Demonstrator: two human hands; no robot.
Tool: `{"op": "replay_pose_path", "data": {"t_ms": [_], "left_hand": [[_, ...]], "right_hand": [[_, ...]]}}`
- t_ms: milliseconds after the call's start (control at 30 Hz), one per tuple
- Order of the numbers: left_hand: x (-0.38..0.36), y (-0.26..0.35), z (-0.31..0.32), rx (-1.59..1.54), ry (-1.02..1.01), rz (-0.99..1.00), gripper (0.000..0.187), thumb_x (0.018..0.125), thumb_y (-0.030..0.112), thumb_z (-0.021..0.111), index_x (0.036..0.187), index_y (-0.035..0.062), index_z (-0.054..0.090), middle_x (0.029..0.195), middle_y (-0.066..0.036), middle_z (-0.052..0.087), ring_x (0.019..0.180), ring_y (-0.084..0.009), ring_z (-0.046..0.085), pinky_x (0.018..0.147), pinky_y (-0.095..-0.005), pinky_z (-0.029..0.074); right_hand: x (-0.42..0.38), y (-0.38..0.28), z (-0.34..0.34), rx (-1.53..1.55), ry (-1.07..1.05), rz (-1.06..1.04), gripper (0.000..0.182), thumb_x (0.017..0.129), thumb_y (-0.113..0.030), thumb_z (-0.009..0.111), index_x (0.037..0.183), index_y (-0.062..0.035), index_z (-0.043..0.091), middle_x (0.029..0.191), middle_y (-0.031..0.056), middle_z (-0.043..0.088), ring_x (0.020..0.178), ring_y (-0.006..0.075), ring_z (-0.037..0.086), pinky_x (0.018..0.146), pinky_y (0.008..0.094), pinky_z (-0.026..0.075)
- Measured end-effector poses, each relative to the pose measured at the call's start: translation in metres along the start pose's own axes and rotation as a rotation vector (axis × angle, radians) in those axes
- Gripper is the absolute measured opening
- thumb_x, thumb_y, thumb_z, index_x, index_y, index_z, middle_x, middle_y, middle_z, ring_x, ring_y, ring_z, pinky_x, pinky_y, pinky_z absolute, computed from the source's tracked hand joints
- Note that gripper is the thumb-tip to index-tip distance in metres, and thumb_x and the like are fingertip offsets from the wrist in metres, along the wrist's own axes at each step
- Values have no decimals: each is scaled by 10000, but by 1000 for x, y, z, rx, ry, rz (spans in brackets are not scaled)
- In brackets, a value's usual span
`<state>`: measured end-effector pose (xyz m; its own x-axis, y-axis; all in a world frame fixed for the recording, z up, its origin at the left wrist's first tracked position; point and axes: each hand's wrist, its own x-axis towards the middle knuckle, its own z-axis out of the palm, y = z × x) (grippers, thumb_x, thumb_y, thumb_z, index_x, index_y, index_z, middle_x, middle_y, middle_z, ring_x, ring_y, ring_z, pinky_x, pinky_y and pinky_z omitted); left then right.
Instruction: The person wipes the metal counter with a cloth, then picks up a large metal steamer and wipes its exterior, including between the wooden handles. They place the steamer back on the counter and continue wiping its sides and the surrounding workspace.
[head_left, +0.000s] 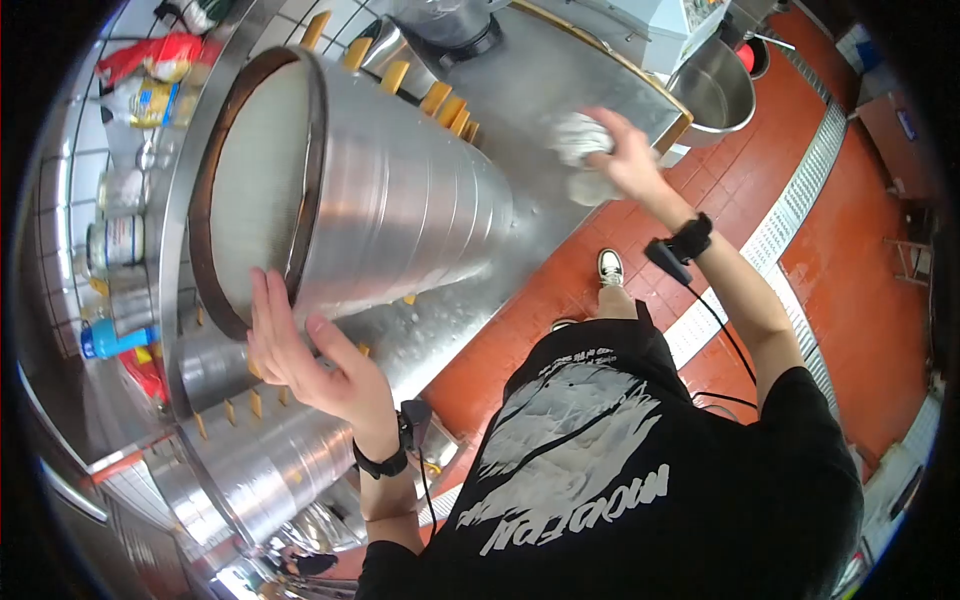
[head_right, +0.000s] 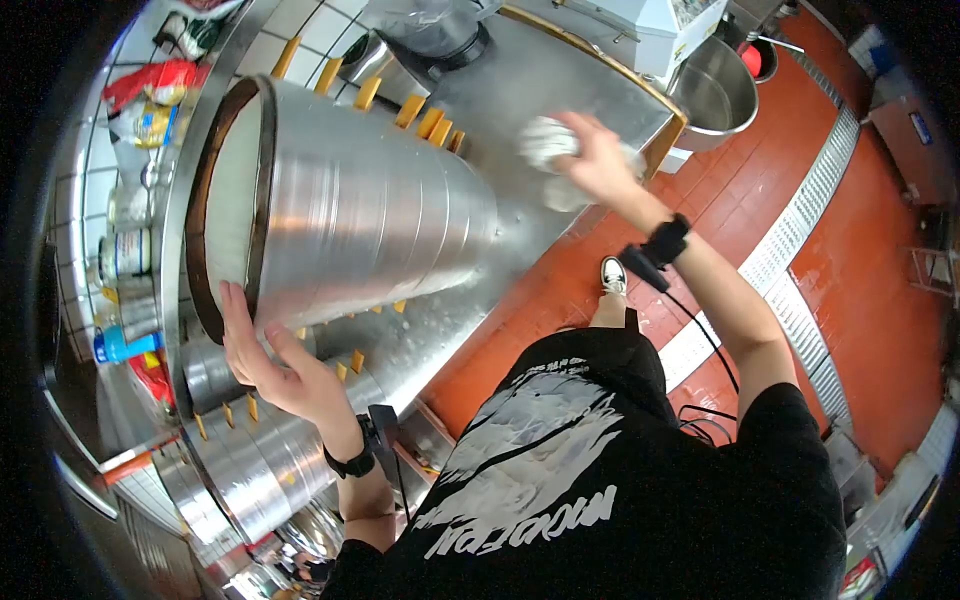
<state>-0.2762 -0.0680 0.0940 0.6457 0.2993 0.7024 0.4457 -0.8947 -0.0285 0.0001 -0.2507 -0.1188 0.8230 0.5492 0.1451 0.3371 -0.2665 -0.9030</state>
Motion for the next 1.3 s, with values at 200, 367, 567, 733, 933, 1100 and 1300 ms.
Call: {"op": "replay_pose_path", "data": {"t_ms": [200, 367, 567, 733, 933, 1100, 1300], "left_hand": [[-4, 0, 13, 19, 59, 53, 423, 984, 82, 419, 1396, -4, 459, 1441, -137, 491, 1316, -305, 464, 1141, -516, 227], [-6, 3, 17, -126, 86, -67, 416, 981, 60, 443, 1393, -3, 458, 1432, -114, 494, 1225, -231, 489, 987, -343, 384], [-7, 2, 26, -69, 122, -63, 405, 998, 100, 456, 1392, 6, 453, 1428, -111, 494, 1183, -215, 495, 906, -321, 399], [-9, 8, 26, 20, 127, -108, 416, 1013, 147, 441, 1408, 18, 439, 1441, -128, 478, 1352, -280, 419, 1089, -414, 354], [-10, 3, 23, 27, 123, -64, 410, 1019, 142, 395, 1405, 15, 452, 1429, -145, 495, 1355, -306, 423, 1140, -461, 308], [-9, 2, 24, -10, 136, -67, 414, 972, 62, 401, 1371, -18, 473, 1410, -152, 513, 1335, -323, 439, 1126, -467, 320], [-7, 6, 23, -51, 130, -47, 418, 961, 57, 433, 1367, -36, 464, 1426, -191, 478, 1317, -337, 448, 1101, -454, 333]], "right_hand": [[31, -174, 66, 394, 242, -766, 757, 717, -194, 747, 1404, -99, 446, 1436, 142, 464, 1245, 335, 488, 1075, 466, 371], [46, -196, 106, 360, 363, -783, 855, 681, -414, 795, 1405, -118, 449, 1488, 165, 372, 1248, 379, 438, 1061, 540, 326], [39, -57, 180, 450, 313, -250, 581, 774, -245, 640, 1303, -47, 499, 1369, 223, 445, 1250, 437, 427, 1059, 490, 367], [12, 62, 229, 250, 221, 104, 517, 889, -266, 532, 1342, -29, 453, 1278, 268, 474, 1200, 460, 444, 1044, 482, 364], [16, 48, 219, 268, 223, 158, 501, 870, -239, 554, 1319, -34, 473, 1167, 254, 501, 1117, 437, 465, 991, 497, 378], [-10, -47, 184, 418, 311, 30, 583, 772, -177, 618, 1327, -49, 490, 1238, 267, 421, 1166, 437, 419, 1006, 497, 361], [18, -213, 99, 559, 238, -661, 785, 596, -255, 765, 1334, -159, 515, 1452, 200, 351, 1239, 425, 386, 1031, 583, 318]]}}
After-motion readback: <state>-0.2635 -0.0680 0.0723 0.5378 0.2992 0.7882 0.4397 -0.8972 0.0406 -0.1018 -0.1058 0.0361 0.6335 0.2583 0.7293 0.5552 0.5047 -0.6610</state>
